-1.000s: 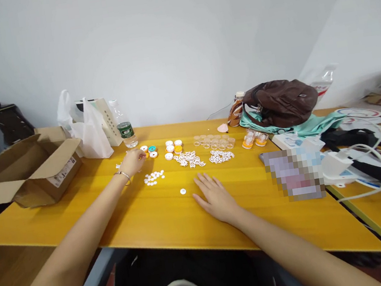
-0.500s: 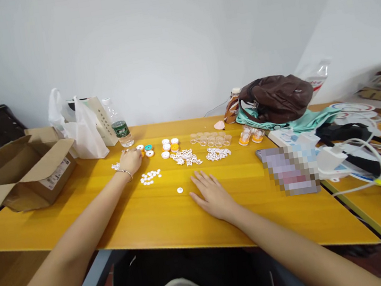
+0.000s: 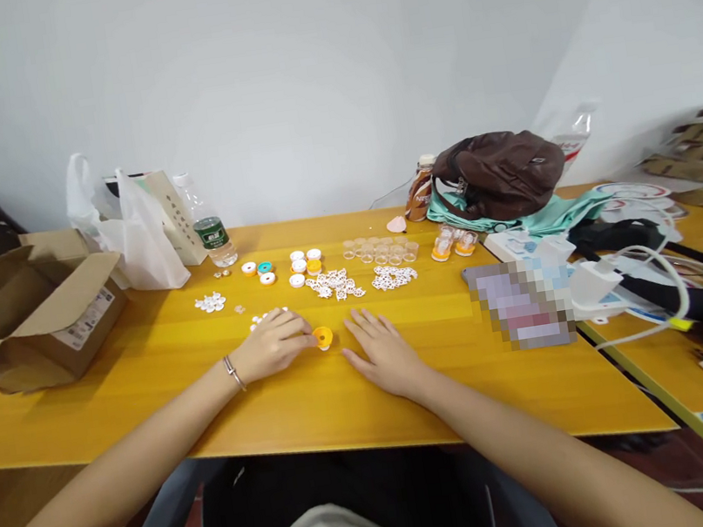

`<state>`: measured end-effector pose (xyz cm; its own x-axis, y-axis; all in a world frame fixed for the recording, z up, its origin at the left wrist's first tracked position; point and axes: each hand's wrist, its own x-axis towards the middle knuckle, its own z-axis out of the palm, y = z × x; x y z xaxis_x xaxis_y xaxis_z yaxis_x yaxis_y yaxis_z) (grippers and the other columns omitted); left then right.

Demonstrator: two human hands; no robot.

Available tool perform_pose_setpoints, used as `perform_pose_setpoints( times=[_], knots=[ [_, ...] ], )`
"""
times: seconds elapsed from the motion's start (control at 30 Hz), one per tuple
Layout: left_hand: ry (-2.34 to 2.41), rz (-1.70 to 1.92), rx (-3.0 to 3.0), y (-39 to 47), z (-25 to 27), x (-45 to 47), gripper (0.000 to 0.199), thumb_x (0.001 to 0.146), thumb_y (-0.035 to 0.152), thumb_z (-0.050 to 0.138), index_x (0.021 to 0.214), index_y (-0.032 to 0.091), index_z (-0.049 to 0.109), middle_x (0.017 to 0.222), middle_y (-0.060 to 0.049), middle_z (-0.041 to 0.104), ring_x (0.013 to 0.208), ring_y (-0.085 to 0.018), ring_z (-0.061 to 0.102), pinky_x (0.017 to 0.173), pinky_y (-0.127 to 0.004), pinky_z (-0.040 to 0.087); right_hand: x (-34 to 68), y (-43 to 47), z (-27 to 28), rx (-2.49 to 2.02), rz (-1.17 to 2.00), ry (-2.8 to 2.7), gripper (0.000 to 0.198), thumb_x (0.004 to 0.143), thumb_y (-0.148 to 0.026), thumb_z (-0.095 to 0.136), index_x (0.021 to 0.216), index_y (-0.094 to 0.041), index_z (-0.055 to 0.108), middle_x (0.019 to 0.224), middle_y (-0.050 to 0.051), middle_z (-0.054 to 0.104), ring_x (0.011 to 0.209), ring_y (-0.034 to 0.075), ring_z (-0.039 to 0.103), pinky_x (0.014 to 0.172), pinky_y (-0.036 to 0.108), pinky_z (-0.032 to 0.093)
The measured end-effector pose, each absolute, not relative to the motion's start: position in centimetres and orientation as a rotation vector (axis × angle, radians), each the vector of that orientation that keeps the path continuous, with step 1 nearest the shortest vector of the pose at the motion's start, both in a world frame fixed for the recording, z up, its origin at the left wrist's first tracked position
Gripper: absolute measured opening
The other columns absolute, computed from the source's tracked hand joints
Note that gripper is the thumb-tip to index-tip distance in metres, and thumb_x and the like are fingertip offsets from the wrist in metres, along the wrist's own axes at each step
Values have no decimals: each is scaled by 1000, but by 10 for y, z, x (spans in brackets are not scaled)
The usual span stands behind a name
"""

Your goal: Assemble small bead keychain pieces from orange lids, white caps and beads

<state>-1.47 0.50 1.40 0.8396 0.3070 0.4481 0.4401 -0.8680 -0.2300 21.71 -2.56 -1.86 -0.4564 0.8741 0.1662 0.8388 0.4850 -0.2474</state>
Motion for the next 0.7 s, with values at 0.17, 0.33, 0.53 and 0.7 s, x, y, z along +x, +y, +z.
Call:
perform_pose_setpoints(
  times=[0.17,0.33,0.53,0.7],
  knots=[
    [-512,-544,-2686,10,8,-14,22,88,16,37,90,21,59,85,-2,61,80,-12,47,70,-28,29,218,-25,-21,-1440,172,-2460,55,86,-49,26,131,-19,34,141,9,28,132,23,20,106,45,19],
    [-509,-509,-2688,13,2,-15,21,88,19,38,91,22,59,85,-2,60,80,-12,47,70,-28,28,218,-25,-20,-1453,176,-2470,56,86,-50,26,131,-18,34,141,9,28,132,23,20,106,45,19],
    [-476,-519,-2707,14,0,-15,22,88,18,38,91,22,59,85,-1,61,79,-11,48,69,-28,29,218,-25,-21,-1442,179,-2462,56,86,-50,27,131,-18,34,141,10,29,132,24,20,106,45,20],
    [-508,-522,-2728,12,-2,-13,22,88,19,38,90,21,60,84,-2,61,79,-11,49,70,-28,30,218,-25,-21,-1427,202,-2447,55,86,-49,28,131,-19,34,141,9,29,132,24,20,105,47,20]
  ],
)
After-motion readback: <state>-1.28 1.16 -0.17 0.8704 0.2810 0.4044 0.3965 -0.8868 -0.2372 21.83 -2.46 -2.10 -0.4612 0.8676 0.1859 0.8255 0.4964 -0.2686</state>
